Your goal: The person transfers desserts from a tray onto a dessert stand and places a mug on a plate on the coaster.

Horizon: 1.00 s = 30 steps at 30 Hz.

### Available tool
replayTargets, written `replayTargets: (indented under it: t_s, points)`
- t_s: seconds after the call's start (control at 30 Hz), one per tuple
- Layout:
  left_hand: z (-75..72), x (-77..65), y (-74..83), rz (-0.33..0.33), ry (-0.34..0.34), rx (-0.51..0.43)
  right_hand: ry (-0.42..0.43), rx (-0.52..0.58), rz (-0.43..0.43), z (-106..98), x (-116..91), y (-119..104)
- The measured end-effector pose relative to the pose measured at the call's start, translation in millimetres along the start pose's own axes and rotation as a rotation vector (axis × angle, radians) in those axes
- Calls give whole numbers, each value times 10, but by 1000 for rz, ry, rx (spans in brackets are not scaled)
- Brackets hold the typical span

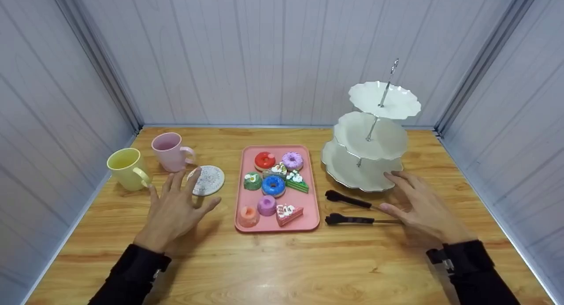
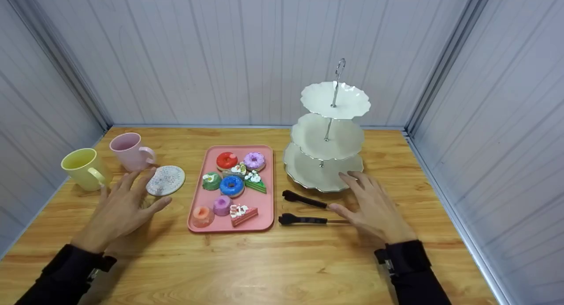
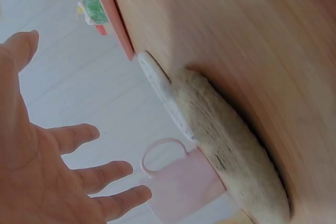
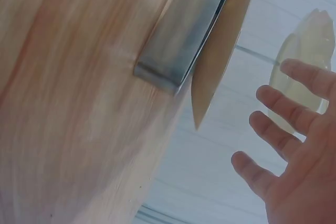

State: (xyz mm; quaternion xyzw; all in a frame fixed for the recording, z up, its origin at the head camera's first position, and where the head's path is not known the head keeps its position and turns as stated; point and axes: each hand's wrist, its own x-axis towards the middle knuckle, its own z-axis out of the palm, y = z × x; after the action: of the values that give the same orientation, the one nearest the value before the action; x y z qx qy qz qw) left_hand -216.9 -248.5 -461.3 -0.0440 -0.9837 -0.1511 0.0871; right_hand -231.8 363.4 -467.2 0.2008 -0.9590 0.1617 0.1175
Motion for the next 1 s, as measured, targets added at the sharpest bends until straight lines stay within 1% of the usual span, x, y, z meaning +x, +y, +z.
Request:
replayTargets:
  t_s: [0.13, 0.37, 0.43, 0.53, 0.67, 0.8, 1.0]
  points:
    - [23, 0, 60, -3, 3, -29, 13, 25, -27, 31, -4, -34]
    - [45, 14, 169, -16, -34, -17, 13, 71, -48, 93, -6, -87]
    - [61, 17, 193, -9, -33, -19, 16, 72, -59, 114, -5, -96]
    - [92, 22, 224, 15, -14, -49, 14, 79, -73, 141, -15, -111]
    - [132, 48, 266, 31, -11, -90, 8, 82, -70, 155, -39, -127]
    - [182, 60, 309, 41, -24, -96, -1, 84, -78, 185, -55, -140]
    - [234, 60, 375, 55, -33, -78, -20, 89, -103, 237, -46, -152]
